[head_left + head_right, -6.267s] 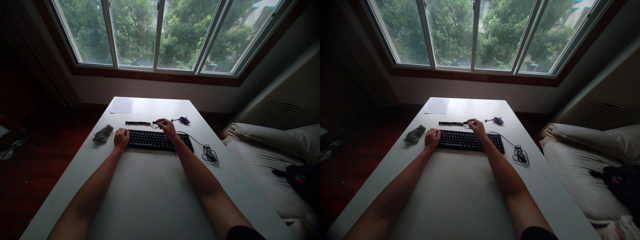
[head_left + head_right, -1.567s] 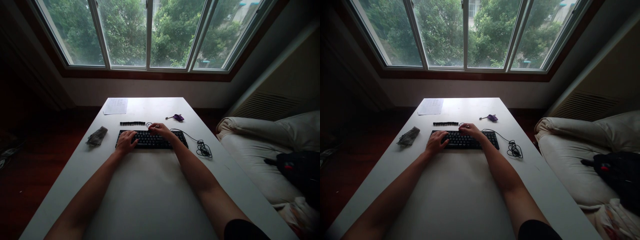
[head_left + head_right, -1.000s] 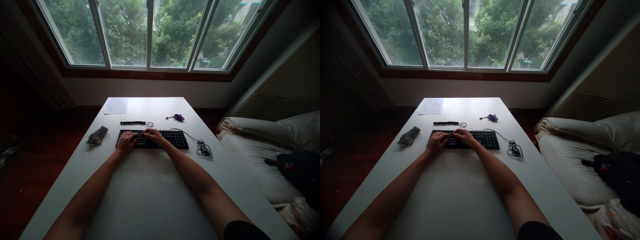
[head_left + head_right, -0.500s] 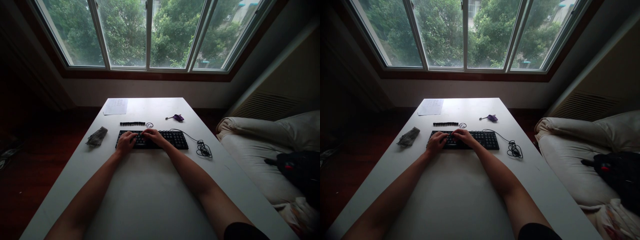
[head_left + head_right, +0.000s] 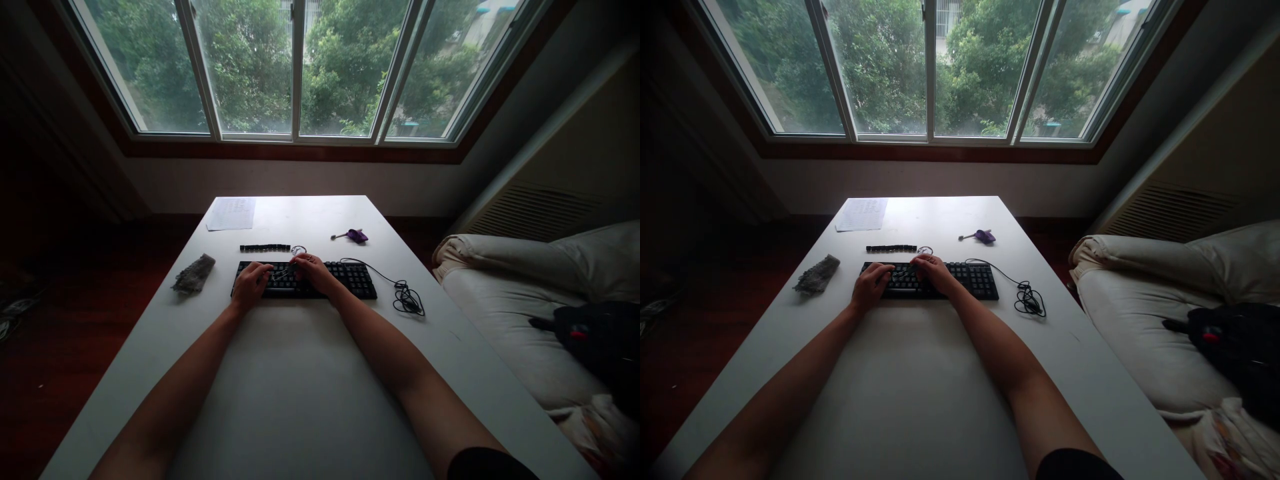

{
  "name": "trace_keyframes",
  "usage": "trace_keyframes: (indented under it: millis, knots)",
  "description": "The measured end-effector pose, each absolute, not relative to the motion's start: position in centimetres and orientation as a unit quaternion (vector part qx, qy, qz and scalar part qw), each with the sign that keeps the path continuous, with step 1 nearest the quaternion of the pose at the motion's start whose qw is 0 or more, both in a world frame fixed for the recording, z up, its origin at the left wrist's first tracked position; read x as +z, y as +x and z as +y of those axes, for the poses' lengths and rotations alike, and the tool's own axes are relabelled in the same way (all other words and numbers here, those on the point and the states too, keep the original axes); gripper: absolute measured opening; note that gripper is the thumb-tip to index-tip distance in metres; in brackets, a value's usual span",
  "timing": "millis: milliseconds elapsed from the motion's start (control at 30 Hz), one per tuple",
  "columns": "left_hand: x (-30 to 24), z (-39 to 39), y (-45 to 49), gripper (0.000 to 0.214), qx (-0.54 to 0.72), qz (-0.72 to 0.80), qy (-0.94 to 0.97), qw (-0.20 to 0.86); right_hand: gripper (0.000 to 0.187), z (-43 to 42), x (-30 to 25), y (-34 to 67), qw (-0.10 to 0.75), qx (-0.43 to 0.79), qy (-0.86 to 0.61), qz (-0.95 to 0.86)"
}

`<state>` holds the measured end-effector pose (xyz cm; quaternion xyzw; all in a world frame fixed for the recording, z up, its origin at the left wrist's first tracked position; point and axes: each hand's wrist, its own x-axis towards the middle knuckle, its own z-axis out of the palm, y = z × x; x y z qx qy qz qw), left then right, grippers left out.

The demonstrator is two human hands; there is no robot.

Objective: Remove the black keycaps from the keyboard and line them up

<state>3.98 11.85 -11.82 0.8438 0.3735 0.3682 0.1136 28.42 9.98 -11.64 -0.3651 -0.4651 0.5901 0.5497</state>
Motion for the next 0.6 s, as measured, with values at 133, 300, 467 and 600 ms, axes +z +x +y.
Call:
trace_keyframes:
  millis: [133,300,467,600]
  knots:
    - [-11.93,11.82,4.01,0.029,0.367,0.378,0.843,0.109,0.038,10.14,-11.79,28.37,0.554,0.592,-0.364,-0.458]
    - [-11.87,11.73,4.13,0.034,0.377,0.397,0.829,0.112,0.043,10.39,-12.20,28.42,0.560,0.597,-0.365,-0.443]
    - [-12.10,11.82,4.24,0.033,0.385,0.401,0.822,0.124,0.053,10.22,-11.94,28.30,0.558,0.599,-0.375,-0.435]
    - [-12.38,11.92,4.21,0.025,0.382,0.414,0.818,0.113,0.060,9.84,-11.38,28.08,0.561,0.576,-0.363,-0.471]
